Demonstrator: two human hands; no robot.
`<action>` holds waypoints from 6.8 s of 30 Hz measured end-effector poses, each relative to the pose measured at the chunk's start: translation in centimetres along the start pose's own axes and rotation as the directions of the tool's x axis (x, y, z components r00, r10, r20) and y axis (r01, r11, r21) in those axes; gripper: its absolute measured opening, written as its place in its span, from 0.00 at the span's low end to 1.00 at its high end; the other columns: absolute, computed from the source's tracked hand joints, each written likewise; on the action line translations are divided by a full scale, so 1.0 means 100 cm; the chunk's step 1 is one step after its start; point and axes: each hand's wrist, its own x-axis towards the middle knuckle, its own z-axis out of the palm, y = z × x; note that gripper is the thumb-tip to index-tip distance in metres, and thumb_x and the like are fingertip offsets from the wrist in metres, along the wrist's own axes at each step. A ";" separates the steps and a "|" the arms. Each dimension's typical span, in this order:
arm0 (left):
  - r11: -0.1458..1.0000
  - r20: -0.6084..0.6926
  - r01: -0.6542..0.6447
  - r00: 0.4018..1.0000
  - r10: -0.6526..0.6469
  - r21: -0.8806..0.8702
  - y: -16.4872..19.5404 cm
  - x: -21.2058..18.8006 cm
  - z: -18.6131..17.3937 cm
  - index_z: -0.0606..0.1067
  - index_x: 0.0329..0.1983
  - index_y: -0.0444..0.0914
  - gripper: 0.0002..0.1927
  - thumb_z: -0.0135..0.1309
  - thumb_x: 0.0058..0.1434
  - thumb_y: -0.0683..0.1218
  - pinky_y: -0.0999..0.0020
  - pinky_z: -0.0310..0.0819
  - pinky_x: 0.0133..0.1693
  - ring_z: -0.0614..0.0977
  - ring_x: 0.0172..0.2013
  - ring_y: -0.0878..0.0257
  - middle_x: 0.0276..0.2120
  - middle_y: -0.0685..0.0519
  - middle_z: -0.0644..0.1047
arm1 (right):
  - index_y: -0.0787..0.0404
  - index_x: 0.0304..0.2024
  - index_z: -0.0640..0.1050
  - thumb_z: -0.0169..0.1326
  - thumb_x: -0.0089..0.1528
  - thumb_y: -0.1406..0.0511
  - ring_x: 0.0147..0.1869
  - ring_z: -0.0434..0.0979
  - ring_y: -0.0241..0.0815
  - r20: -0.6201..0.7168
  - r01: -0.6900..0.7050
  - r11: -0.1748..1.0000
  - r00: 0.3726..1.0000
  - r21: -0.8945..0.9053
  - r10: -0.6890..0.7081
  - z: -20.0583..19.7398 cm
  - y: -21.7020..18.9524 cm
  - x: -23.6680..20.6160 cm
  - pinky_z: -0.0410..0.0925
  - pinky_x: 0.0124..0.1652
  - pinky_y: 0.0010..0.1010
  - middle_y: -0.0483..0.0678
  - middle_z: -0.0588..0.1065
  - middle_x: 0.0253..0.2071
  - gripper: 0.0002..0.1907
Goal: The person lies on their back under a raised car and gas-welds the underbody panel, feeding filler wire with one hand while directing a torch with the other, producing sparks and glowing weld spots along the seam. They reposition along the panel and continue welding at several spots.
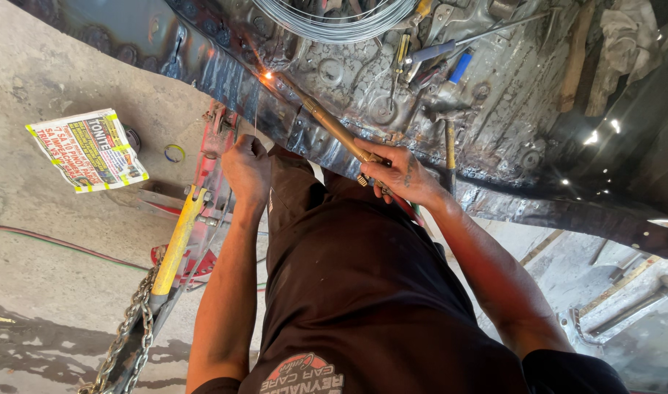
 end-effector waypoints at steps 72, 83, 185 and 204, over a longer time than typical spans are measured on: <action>1.000 0.030 0.019 0.999 -0.019 -0.004 0.000 0.003 0.001 0.75 0.25 0.33 0.01 0.54 0.50 0.35 0.56 0.73 0.31 0.81 0.27 0.42 0.23 0.40 0.76 | 0.56 0.72 0.65 0.53 0.66 0.63 0.25 0.75 0.32 -0.007 -0.014 1.000 1.000 0.002 0.014 0.003 0.002 -0.003 0.69 0.21 0.25 0.47 0.76 0.35 0.31; 1.000 0.014 0.010 1.000 -0.009 -0.028 -0.001 0.003 0.004 0.74 0.26 0.33 0.02 0.54 0.49 0.34 0.57 0.73 0.31 0.80 0.27 0.43 0.22 0.41 0.76 | 0.57 0.72 0.65 0.52 0.67 0.63 0.25 0.75 0.32 -0.005 0.007 1.000 1.000 0.013 -0.007 0.004 0.004 -0.002 0.69 0.21 0.25 0.47 0.76 0.35 0.31; 0.995 0.009 0.015 1.000 -0.016 0.099 0.009 0.013 0.013 0.77 0.29 0.34 0.02 0.57 0.56 0.39 0.48 0.75 0.33 0.80 0.30 0.37 0.25 0.36 0.77 | 0.57 0.70 0.67 0.53 0.66 0.63 0.23 0.75 0.31 -0.059 0.015 0.994 0.998 -0.111 -0.022 0.005 0.007 0.000 0.70 0.20 0.27 0.46 0.77 0.32 0.29; 0.996 0.017 0.049 0.999 -0.051 0.079 0.009 0.013 0.012 0.78 0.28 0.36 0.01 0.56 0.53 0.39 0.50 0.75 0.33 0.81 0.29 0.39 0.25 0.38 0.78 | 0.56 0.71 0.67 0.53 0.66 0.64 0.23 0.74 0.30 -0.045 0.027 0.996 0.998 -0.083 -0.031 0.001 0.001 -0.002 0.69 0.19 0.26 0.45 0.74 0.31 0.29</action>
